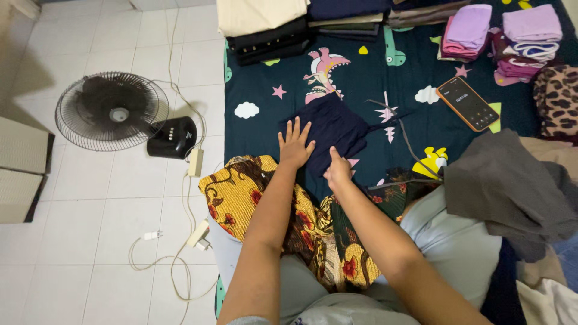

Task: The person folds several items of clothing, including a maroon shirt, a leopard-print garment, a dark blue shirt, grey pants, and pink underwear, by hand on the bed by smoothing the fabric and folding the sides inward.

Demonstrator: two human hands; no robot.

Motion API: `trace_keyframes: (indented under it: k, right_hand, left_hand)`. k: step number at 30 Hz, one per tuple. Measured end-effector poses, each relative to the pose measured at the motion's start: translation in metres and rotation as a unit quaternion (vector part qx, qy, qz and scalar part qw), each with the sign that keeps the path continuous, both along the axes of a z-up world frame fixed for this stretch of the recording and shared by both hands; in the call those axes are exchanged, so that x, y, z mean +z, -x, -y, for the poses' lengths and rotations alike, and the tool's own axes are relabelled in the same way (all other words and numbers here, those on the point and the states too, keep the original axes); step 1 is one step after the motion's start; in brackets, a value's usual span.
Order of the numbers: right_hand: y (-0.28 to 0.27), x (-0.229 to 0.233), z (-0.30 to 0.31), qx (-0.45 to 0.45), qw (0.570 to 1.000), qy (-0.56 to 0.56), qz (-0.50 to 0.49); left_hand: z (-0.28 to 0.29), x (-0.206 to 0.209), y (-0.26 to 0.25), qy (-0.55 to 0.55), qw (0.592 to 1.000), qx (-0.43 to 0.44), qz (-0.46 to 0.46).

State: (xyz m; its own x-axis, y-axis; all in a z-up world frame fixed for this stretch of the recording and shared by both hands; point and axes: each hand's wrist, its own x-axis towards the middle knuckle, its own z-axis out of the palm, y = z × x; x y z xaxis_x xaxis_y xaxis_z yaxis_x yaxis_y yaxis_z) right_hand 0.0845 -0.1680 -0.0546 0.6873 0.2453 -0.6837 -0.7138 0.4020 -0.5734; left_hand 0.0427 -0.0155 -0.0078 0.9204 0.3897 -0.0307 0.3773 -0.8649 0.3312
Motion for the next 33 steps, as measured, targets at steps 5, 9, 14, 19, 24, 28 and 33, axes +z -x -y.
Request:
trace_keyframes:
  k: [5,9,14,19,24,28,33]
  right_hand:
    - [0.023,-0.009,0.012,-0.011,0.948,0.25,0.197]
    - [0.021,-0.043,0.004,-0.121,0.787,0.424,0.432]
    - [-0.02,-0.048,0.0,-0.121,0.974,0.06,0.182]
    - [-0.045,-0.029,-0.001,0.018,0.991,0.108,0.072]
    - [-0.04,-0.002,0.0,-0.057,0.982,-0.021,0.178]
    - [-0.068,0.024,0.019,-0.006,0.969,-0.177,0.17]
    - [-0.11,0.071,0.039,0.133,0.959,-0.216,0.13]
  left_hand:
    - [0.001,-0.002,0.003,0.008,0.999,0.017,0.037]
    - [0.011,-0.008,0.006,-0.012,0.995,0.049,0.085]
    - [0.022,-0.018,0.012,-0.093,0.987,0.036,0.124]
    - [0.023,-0.022,0.011,-0.061,0.988,0.05,0.135]
    - [0.017,-0.018,0.007,-0.003,0.989,0.059,0.135]
    - [-0.004,-0.028,-0.005,0.171,0.925,0.18,0.286]
    - [-0.037,-0.044,-0.012,0.661,0.61,0.239,0.366]
